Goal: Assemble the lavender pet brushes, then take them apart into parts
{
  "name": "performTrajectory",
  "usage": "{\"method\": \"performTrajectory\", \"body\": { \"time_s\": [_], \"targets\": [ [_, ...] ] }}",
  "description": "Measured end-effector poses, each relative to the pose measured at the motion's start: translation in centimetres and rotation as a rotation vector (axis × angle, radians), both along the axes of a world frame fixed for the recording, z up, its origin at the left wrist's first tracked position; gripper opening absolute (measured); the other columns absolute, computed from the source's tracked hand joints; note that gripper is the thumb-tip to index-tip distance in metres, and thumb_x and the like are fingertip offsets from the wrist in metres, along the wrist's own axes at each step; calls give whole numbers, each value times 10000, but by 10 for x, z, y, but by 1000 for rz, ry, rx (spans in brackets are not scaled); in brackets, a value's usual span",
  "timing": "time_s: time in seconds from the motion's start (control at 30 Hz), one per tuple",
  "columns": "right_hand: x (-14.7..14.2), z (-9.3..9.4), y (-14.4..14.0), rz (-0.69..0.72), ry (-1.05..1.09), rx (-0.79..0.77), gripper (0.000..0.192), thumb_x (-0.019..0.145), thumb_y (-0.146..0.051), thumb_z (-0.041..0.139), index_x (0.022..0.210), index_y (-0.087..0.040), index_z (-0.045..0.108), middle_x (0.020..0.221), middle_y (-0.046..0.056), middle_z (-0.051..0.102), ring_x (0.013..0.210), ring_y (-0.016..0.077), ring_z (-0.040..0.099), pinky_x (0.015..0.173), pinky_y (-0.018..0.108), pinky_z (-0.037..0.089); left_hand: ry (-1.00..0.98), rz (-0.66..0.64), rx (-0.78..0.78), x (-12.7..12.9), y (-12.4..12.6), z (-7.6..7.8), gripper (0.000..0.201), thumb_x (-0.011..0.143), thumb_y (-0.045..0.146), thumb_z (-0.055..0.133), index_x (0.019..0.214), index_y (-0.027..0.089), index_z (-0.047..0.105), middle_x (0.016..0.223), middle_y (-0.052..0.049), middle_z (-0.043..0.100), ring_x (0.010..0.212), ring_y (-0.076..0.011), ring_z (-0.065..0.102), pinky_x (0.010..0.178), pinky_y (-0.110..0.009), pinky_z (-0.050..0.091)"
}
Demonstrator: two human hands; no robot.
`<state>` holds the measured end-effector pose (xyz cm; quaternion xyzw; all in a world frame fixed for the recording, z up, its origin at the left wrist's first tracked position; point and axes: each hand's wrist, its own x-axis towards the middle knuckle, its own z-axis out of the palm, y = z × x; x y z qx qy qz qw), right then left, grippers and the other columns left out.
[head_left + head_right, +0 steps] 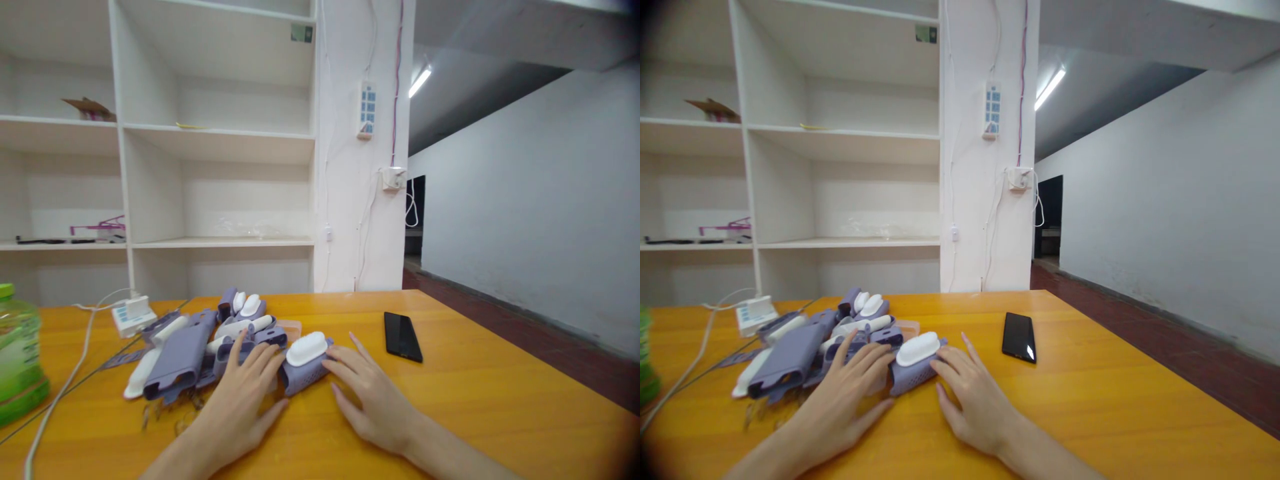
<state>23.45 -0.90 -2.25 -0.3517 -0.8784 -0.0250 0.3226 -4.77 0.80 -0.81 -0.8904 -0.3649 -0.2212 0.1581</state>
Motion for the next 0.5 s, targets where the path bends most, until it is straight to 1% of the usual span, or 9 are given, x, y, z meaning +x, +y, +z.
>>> {"method": "performTrajectory", "body": {
  "time_s": [0.07, 0.13, 0.2, 0.3, 0.33, 0.4, 0.47, 0.5],
  "targets": [
    [-2, -4, 1, -59, 55, -4, 490, 917, -159, 540, 1398, -253, 547, 1428, 95, 569, 1360, 254, 499, 1249, 562, 188, -17, -29, 2, 6, 0, -4, 613, 898, 352, 658, 1450, 218, 427, 1420, -133, 586, 1344, -328, 495, 1221, -677, 23],
    [-5, -9, 2, -116, 131, -45, 516, 921, -222, 580, 1430, -241, 500, 1458, 111, 526, 1376, 266, 471, 1231, 537, 260, -37, -54, -15, 11, -3, -5, 636, 898, 343, 659, 1465, 205, 404, 1408, -136, 593, 1343, -324, 502, 1228, -677, 40],
    [-8, -14, 2, -166, 217, -114, 615, 904, -320, 649, 1472, -224, 434, 1497, 130, 478, 1399, 283, 437, 1209, 511, 314, -59, -96, -35, 17, -8, -5, 630, 896, 300, 650, 1468, 218, 398, 1396, -122, 602, 1339, -316, 514, 1233, -675, 86],
    [-7, -19, 5, -209, 316, -254, 800, 850, -459, 727, 1516, -213, 358, 1536, 141, 434, 1424, 301, 403, 1205, 503, 309, -113, -208, -46, 23, -19, -6, 673, 856, 264, 674, 1468, 249, 394, 1402, -105, 604, 1335, -322, 527, 1223, -647, 221],
    [-5, -20, 6, -211, 341, -301, 839, 837, -492, 737, 1523, -211, 345, 1545, 143, 423, 1430, 304, 396, 1209, 504, 295, -127, -261, -55, 24, -23, -8, 690, 836, 258, 688, 1462, 260, 398, 1396, -97, 613, 1323, -321, 542, 1211, -618, 285],
    [-1, -18, 9, -203, 395, -382, 896, 811, -534, 754, 1531, -211, 330, 1559, 146, 405, 1434, 310, 391, 1209, 507, 284, -164, -333, -104, 26, -27, -12, 697, 815, 236, 692, 1449, 285, 406, 1374, -77, 634, 1280, -300, 586, 1164, -517, 418],
    [5, -14, 10, -164, 448, -470, 968, 758, -542, 802, 1536, -221, 323, 1553, 145, 413, 1410, 318, 421, 1185, 507, 323, -222, -345, -180, 28, -28, -18, 646, 841, 222, 665, 1433, 311, 420, 1359, -58, 648, 1237, -265, 624, 1091, -407, 511],
    [7, -11, 10, -133, 474, -522, 1004, 722, -534, 835, 1534, -229, 329, 1538, 142, 433, 1383, 320, 453, 1161, 502, 360, -257, -326, -218, 28, -28, -22, 614, 863, 229, 652, 1427, 322, 427, 1363, -54, 647, 1228, -255, 633, 1063, -375, 532]
  ]
}}
